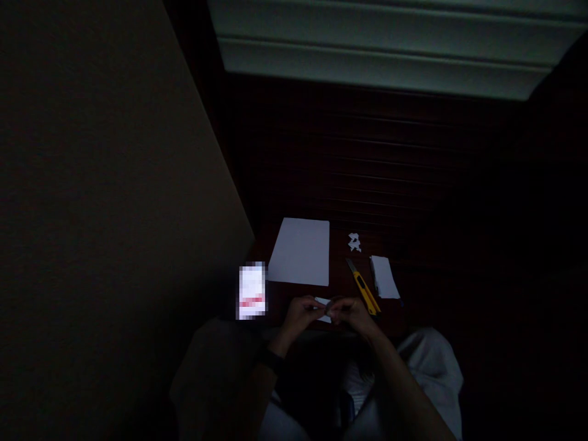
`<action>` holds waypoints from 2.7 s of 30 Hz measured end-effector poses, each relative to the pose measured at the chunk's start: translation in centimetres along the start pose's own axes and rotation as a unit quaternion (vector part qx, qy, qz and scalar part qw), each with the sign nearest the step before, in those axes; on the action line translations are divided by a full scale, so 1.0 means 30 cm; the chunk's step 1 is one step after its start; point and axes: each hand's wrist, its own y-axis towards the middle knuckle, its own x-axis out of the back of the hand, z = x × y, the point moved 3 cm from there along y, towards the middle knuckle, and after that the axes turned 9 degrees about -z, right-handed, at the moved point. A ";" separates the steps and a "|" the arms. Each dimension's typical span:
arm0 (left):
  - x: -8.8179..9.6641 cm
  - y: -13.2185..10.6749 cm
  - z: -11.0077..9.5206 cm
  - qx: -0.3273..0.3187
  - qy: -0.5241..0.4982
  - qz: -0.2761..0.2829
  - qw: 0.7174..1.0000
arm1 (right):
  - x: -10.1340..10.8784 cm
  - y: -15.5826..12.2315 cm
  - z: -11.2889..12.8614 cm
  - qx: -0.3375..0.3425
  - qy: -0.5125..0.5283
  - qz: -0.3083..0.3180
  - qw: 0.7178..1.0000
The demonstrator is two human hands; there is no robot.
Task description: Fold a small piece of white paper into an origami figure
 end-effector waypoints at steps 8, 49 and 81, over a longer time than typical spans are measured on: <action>-0.005 -0.002 0.003 0.004 -0.007 -0.004 1.000 | 0.001 -0.001 0.001 -0.011 0.022 -0.027 0.999; -0.004 0.002 0.011 0.005 0.006 -0.049 0.999 | -0.008 0.008 -0.025 0.048 -0.041 -0.110 0.992; -0.001 -0.008 -0.019 0.029 -0.063 -0.008 0.998 | 0.002 -0.005 -0.031 -0.048 -0.068 -0.136 0.987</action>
